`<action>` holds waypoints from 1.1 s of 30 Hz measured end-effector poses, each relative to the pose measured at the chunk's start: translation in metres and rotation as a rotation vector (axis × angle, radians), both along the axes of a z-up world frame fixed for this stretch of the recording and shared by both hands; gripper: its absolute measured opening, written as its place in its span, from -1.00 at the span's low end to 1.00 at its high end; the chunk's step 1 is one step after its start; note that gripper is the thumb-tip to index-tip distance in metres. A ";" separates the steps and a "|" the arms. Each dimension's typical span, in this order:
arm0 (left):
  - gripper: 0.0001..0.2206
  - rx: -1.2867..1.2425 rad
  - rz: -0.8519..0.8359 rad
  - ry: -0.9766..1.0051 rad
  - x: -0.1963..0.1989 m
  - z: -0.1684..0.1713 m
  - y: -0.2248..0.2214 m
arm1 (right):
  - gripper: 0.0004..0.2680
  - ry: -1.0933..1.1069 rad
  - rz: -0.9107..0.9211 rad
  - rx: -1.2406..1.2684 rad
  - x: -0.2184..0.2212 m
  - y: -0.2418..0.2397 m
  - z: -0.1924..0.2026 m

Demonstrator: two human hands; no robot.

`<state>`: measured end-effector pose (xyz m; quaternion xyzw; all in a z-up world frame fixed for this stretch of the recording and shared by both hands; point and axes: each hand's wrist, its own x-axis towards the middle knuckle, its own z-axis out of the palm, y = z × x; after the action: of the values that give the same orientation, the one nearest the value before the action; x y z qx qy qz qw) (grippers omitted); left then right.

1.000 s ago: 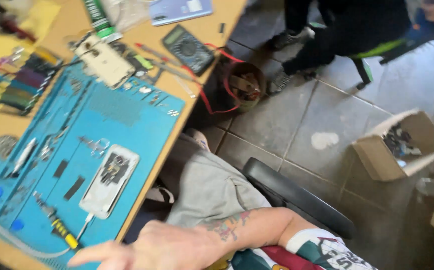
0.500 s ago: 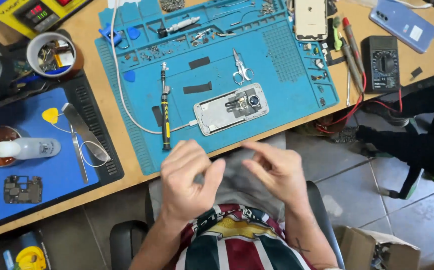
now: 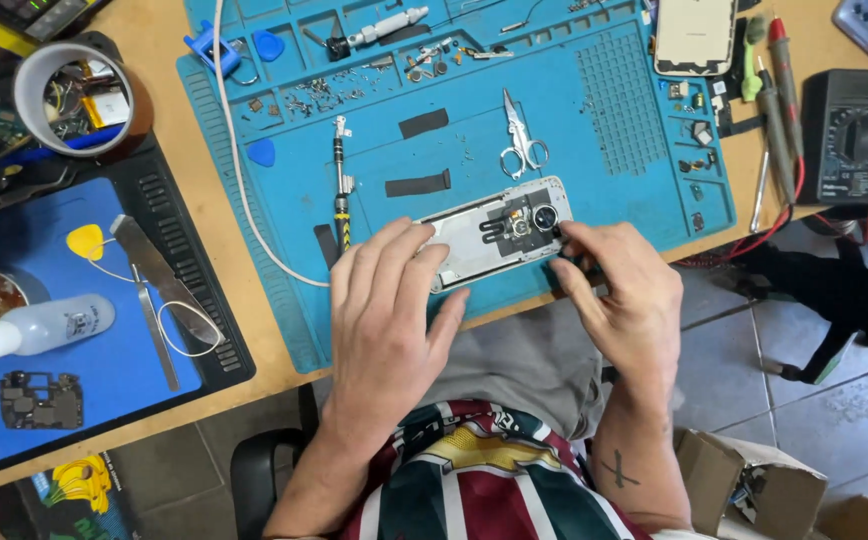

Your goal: Testing and assembling a smartphone on a repair bench, including screen testing and internal component fastening.

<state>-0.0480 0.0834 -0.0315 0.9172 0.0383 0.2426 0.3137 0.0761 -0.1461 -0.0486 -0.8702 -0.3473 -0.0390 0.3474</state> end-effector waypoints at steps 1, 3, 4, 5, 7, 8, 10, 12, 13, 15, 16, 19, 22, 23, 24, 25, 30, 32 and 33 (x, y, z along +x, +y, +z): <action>-0.58 0.002 0.003 0.008 -0.002 0.005 0.005 | -0.77 0.008 0.003 0.002 0.000 0.004 0.005; -0.73 0.056 -0.019 0.118 -0.002 0.014 0.013 | -0.85 -0.018 0.012 -0.093 0.000 0.010 0.018; -0.73 0.042 -0.023 0.117 -0.004 0.019 0.020 | -0.85 -0.018 0.010 -0.107 0.001 0.015 0.019; -0.80 0.063 -0.015 0.115 -0.005 0.025 0.027 | -0.86 0.000 0.029 -0.063 0.001 0.021 0.019; -0.85 0.013 -0.036 0.050 0.008 0.024 0.033 | -0.86 -0.042 0.020 -0.093 0.015 0.004 0.036; -0.87 0.031 -0.013 0.098 0.006 0.026 0.040 | -0.82 -0.003 0.048 0.019 0.017 -0.004 0.042; -0.89 0.060 0.026 0.169 0.003 0.030 0.053 | -0.77 0.061 0.091 0.143 0.028 -0.018 0.058; -0.91 0.117 0.045 0.123 0.003 0.032 0.064 | -0.84 0.224 0.537 0.737 0.047 -0.030 0.071; -0.91 0.139 0.056 0.138 0.000 0.030 0.066 | -0.84 0.236 0.545 0.762 0.051 -0.026 0.065; -0.84 0.307 0.129 0.230 -0.004 0.025 0.070 | -0.81 0.695 0.778 1.206 0.059 -0.016 0.054; -0.84 0.333 0.151 0.233 -0.007 0.016 0.068 | -0.81 0.700 0.805 1.227 0.048 -0.002 0.049; -0.61 0.416 0.288 0.370 -0.015 -0.004 0.063 | -0.68 0.298 0.150 0.486 0.030 0.043 0.040; -0.54 0.359 0.347 0.406 -0.013 -0.010 0.057 | -0.89 0.107 0.259 0.121 0.027 0.072 0.033; -0.58 0.339 0.373 0.393 -0.014 -0.011 0.056 | -0.89 0.060 0.270 0.073 0.026 0.075 0.026; -0.61 0.313 0.383 0.375 -0.013 -0.013 0.052 | -0.88 0.009 0.264 0.018 0.024 0.073 0.022; -0.61 0.309 0.381 0.372 -0.014 -0.014 0.052 | -0.88 0.006 0.262 0.014 0.024 0.071 0.014; -0.88 0.215 0.472 0.220 -0.015 -0.012 0.050 | -0.83 -0.136 0.272 -0.063 0.030 0.059 -0.010; -0.89 0.107 0.399 0.132 -0.019 0.000 0.056 | -0.83 -0.132 0.282 0.045 0.032 0.061 -0.011; -0.89 -0.021 0.326 0.055 -0.019 0.006 0.059 | -0.83 -0.125 0.301 0.134 0.034 0.061 -0.011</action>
<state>-0.0668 0.1422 -0.0257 0.9019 0.1976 0.2645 0.2784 0.1099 -0.0847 -0.0601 -0.7792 -0.4912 -0.0636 0.3840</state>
